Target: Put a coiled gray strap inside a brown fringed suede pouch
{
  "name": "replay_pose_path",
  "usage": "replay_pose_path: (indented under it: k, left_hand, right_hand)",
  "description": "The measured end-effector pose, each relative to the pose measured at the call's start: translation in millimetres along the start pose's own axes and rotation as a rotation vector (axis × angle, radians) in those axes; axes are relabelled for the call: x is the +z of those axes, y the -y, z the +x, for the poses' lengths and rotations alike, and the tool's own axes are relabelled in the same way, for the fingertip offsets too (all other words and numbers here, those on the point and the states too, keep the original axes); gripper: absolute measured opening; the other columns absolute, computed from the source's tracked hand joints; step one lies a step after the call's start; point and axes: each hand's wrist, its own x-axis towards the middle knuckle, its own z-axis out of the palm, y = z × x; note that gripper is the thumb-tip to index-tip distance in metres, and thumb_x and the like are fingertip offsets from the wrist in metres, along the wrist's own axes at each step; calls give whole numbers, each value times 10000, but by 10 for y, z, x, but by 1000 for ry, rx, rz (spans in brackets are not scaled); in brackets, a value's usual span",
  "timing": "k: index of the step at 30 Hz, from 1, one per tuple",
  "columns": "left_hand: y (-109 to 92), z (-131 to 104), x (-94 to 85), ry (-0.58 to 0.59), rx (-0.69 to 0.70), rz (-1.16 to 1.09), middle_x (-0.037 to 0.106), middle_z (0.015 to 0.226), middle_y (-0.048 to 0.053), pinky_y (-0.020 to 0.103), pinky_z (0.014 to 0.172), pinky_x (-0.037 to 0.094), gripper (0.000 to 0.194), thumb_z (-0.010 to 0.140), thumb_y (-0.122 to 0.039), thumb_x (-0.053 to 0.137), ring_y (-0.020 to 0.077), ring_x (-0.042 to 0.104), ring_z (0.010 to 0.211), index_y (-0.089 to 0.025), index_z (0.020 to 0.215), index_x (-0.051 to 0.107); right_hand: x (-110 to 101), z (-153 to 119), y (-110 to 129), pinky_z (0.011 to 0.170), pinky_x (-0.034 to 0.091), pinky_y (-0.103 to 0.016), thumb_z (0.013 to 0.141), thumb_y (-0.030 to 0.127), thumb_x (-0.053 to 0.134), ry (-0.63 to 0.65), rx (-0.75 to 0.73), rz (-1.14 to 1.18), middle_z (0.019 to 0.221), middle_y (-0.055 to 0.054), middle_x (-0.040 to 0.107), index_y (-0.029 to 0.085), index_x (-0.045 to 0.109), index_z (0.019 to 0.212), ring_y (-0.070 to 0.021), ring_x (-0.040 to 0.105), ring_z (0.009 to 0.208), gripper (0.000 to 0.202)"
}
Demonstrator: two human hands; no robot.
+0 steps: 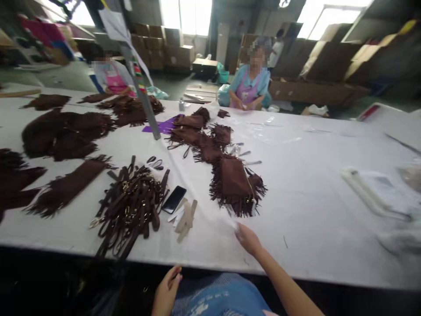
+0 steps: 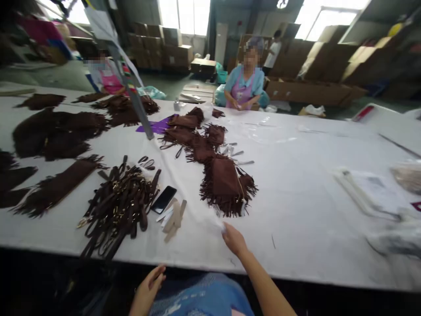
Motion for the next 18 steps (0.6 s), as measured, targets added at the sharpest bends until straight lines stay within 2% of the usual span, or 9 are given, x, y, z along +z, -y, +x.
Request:
replay_pose_path:
  k: [5, 9, 13, 16, 18]
  left_hand:
    - [-762, 461, 481, 264, 138, 168, 714, 1060, 165, 402, 807, 555, 717, 580, -603, 697, 289, 703, 916, -128, 1111, 620]
    - [-1244, 723, 1087, 411, 298, 315, 713, 1031, 169, 358, 739, 565, 664, 683, -581, 625, 247, 707, 870, -101, 1142, 604]
    - [-1582, 956, 1946, 461, 430, 448, 724, 1027, 139, 356, 771, 569, 474, 780, -454, 589, 230, 703, 893, -131, 1126, 620]
    - [-1789, 1126, 2729, 415, 515, 557, 705, 1118, 128, 362, 953, 503, 378, 824, -325, 567, 224, 659, 1044, -142, 1149, 626]
    - [-1902, 1243, 3251, 338, 557, 650, 621, 1288, 140, 364, 1079, 397, 421, 842, -311, 560, 234, 555, 1224, -146, 1228, 592]
  right_hand:
    - [-350, -252, -323, 1037, 399, -338, 935, 253, 398, -184, 286, 39, 1415, -135, 523, 126, 351, 1457, -249, 539, 1250, 539]
    - [-647, -177, -650, 963, 431, -353, 922, 254, 412, -264, 473, 58, 1349, -161, 576, 133, 364, 1445, -280, 589, 1175, 539]
    - [-837, 102, -985, 863, 461, -351, 934, 280, 378, -278, 582, 88, 1260, -168, 628, 153, 352, 1440, -277, 636, 1077, 522]
    - [-928, 361, -1280, 822, 467, -347, 932, 267, 378, -247, 603, 104, 1229, -157, 638, 182, 358, 1429, -265, 643, 1045, 504]
    - [-966, 515, -1486, 819, 468, -354, 928, 255, 390, -214, 596, 110, 1222, -161, 633, 182, 350, 1432, -264, 637, 1045, 510]
